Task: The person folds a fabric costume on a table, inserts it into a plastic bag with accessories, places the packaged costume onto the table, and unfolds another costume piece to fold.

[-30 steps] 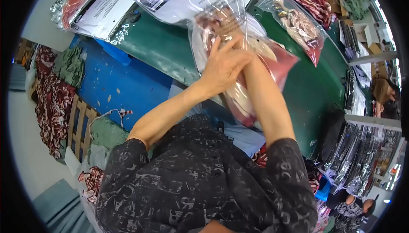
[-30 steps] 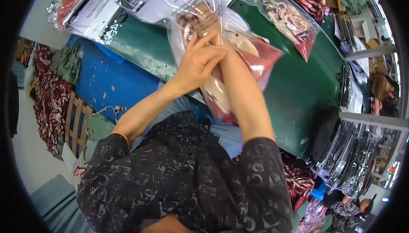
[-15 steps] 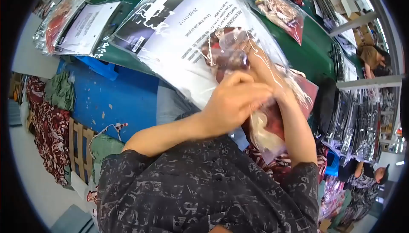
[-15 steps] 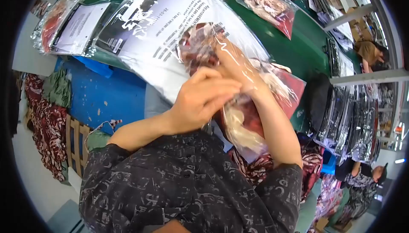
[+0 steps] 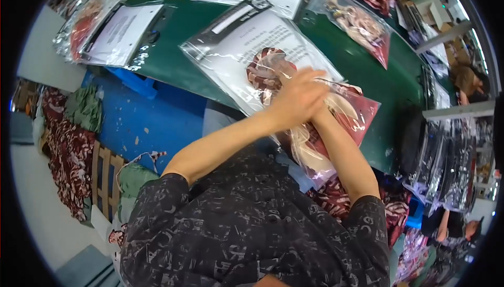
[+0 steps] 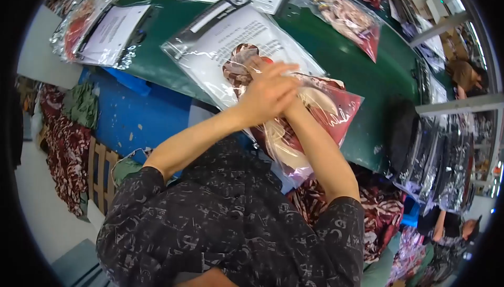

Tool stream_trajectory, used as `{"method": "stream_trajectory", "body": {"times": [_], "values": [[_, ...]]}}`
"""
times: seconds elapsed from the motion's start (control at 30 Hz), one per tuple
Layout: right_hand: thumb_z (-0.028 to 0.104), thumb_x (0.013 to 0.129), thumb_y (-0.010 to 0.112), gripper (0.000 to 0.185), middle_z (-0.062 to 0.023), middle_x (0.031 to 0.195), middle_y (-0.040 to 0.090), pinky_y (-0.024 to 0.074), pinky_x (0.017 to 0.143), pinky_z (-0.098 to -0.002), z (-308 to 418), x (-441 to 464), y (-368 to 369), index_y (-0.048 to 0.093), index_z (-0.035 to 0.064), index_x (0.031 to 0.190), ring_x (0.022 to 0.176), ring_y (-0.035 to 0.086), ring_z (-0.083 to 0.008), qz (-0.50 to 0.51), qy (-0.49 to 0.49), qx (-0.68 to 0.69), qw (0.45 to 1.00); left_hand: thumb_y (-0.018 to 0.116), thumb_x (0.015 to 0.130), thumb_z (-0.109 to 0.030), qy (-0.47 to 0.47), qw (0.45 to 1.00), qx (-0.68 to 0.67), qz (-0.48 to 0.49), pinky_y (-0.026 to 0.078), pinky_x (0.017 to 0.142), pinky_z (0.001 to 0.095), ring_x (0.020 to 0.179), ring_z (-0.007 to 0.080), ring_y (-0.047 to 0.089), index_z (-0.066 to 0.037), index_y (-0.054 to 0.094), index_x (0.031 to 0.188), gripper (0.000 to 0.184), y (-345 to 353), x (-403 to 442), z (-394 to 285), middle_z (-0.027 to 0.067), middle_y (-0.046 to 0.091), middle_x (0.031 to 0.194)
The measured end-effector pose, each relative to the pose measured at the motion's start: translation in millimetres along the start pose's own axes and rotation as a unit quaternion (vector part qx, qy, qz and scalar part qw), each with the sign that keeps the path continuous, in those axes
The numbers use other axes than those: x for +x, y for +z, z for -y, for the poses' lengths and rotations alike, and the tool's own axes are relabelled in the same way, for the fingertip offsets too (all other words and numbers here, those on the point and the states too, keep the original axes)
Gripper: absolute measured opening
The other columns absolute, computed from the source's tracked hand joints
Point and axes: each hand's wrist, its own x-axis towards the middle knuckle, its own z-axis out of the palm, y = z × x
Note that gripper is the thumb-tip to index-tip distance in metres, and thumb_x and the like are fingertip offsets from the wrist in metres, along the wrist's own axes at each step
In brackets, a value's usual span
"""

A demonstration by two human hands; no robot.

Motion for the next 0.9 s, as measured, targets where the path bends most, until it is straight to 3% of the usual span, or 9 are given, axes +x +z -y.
{"method": "stream_trajectory", "body": {"times": [0.17,0.23,0.4,0.6,0.7,0.77,0.8,0.83,0.9], "values": [[0.011,0.083,0.063,0.036,-0.0134,0.105,0.06,0.0479,0.089,-0.035,-53.0,105.0,61.2,0.058,0.0029,0.118,0.1,0.059,-0.0298,-0.036,-0.051,0.005,0.998,0.062,0.072,-0.017,0.117,0.982,-0.11,-0.098,0.046,0.091,0.0456,0.106,0.0338,0.056,-0.001,0.063,0.091,0.024,26.3,-10.1,-8.5,0.014,0.063,0.099],[0.011,0.082,0.065,0.037,-0.0131,0.105,0.061,0.0478,0.089,-0.0352,-76.2,148.9,81.9,0.058,0.003,0.117,0.1,0.059,-0.03,-0.018,-0.085,0.038,0.995,0.06,0.074,-0.017,0.097,0.995,-0.026,0.015,0.048,0.078,0.0435,0.084,0.0342,0.06,-0.002,0.061,0.078,0.015,14.4,5.8,10.8,0.0146,0.063,0.082],[0.014,0.085,0.062,0.036,-0.0129,0.104,0.062,0.0492,0.084,-0.0352,-25.0,150.1,74.8,0.058,0.0054,0.12,0.096,0.06,-0.0284,0.015,-0.01,-0.08,0.997,0.06,0.075,-0.018,0.085,0.993,0.059,-0.062,0.046,0.087,0.0395,0.09,0.03,0.061,-0.003,0.065,0.075,0.015,-30.5,23.5,-10.2,0.012,0.066,0.085],[0.017,0.088,0.06,0.036,-0.0126,0.104,0.063,0.0508,0.079,-0.0352,-17.3,147.8,60.7,0.057,0.0083,0.123,0.091,0.062,-0.0266,0.04,0.014,-0.116,0.992,0.061,0.077,-0.023,-0.041,0.985,0.166,0.01,0.044,0.089,0.0412,0.094,0.0311,0.059,-0.005,0.064,0.073,0.019,5.8,23.1,-21.3,0.0108,0.065,0.084],[0.019,0.09,0.059,0.036,-0.0124,0.103,0.063,0.0516,0.076,-0.0352,-13.0,151.2,59.1,0.057,0.0097,0.125,0.089,0.063,-0.0256,0.051,0.009,-0.122,0.991,0.062,0.08,-0.025,0.035,0.992,0.018,-0.12,0.045,0.083,0.0423,0.088,0.0343,0.06,-0.005,0.063,0.076,0.02,-23.1,11.4,-15.0,0.0109,0.065,0.082],[0.02,0.091,0.058,0.036,-0.0124,0.103,0.064,0.0521,0.074,-0.0351,-6.7,154.0,62.0,0.057,0.0107,0.126,0.087,0.064,-0.025,0.06,0.003,-0.121,0.991,0.062,0.085,-0.024,-0.049,0.964,0.076,-0.251,0.048,0.076,0.0429,0.081,0.0349,0.062,-0.003,0.062,0.084,0.021,-66.8,-27.8,-0.6,0.0107,0.064,0.081],[0.02,0.092,0.057,0.036,-0.0123,0.103,0.064,0.0524,0.073,-0.0351,-7.3,151.0,55.6,0.057,0.0112,0.127,0.087,0.064,-0.0247,0.059,0.002,-0.125,0.99,0.061,0.088,-0.024,-0.228,0.939,0.026,-0.255,0.049,0.073,0.0433,0.079,0.0352,0.063,-0.003,0.062,0.087,0.021,-88.4,-52.6,-2.3,0.0112,0.065,0.081],[0.021,0.092,0.057,0.036,-0.0123,0.103,0.064,0.0527,0.072,-0.0351,-1.6,154.0,58.7,0.057,0.0117,0.127,0.086,0.065,-0.0244,0.063,-0.007,-0.118,0.991,0.06,0.09,-0.024,-0.401,0.881,-0.019,-0.251,0.05,0.07,0.0437,0.076,0.0354,0.064,-0.003,0.061,0.089,0.021,-107.8,-78.7,-5.5,0.0117,0.066,0.08],[0.022,0.093,0.056,0.036,-0.0122,0.103,0.065,0.0532,0.07,-0.0351,3.8,152.3,51.8,0.057,0.0126,0.129,0.084,0.065,-0.0238,0.073,-0.019,-0.12,0.99,0.059,0.094,-0.03,-0.481,0.869,0.02,-0.113,0.051,0.06,0.0405,0.068,0.0285,0.067,-0.002,0.062,0.089,0.029,-105.7,-122.0,2.4,0.0129,0.068,0.078]]}}
